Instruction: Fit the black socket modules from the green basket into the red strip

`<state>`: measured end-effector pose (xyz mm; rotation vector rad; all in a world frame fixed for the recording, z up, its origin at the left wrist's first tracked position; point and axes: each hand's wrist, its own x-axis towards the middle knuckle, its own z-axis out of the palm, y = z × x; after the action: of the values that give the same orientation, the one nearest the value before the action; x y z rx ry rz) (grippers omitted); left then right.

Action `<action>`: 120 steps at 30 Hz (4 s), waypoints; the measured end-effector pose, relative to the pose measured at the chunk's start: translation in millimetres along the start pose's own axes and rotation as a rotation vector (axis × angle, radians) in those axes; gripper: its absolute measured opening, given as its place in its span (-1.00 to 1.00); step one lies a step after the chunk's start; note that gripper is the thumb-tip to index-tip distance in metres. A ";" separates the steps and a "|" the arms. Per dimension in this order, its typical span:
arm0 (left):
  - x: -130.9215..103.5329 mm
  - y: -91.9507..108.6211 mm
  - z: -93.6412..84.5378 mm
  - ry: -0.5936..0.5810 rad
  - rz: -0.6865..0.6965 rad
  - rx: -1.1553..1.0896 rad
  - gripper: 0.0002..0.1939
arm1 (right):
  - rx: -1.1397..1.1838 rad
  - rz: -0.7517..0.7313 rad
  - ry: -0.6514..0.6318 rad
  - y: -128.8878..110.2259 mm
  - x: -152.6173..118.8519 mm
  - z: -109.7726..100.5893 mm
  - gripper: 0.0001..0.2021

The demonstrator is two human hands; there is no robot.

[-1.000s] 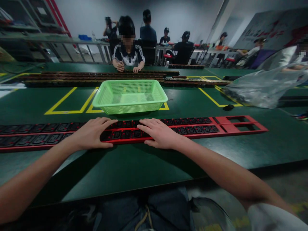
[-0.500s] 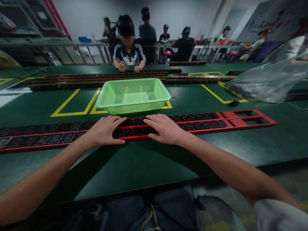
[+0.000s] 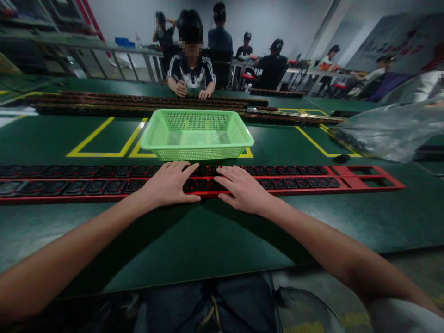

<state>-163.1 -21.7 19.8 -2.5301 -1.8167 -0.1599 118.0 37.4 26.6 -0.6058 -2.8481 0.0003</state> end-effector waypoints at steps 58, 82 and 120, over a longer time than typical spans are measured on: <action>-18.8 16.4 5.5 0.198 0.207 -0.050 -0.72 | 0.168 -0.043 -0.056 -0.7 -4.3 1.8 -0.46; -19.5 19.7 9.8 0.269 0.147 -0.003 -0.57 | 0.139 -0.028 -0.083 -2.7 -4.1 -0.2 -0.43; -19.8 16.8 11.2 0.336 0.252 0.013 -0.61 | 0.137 -0.038 -0.092 -2.3 -3.5 -2.9 -0.43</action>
<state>-152.7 -44.9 7.5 -2.5063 -1.3630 -0.5271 120.8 33.7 28.8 -0.5367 -2.9168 0.2199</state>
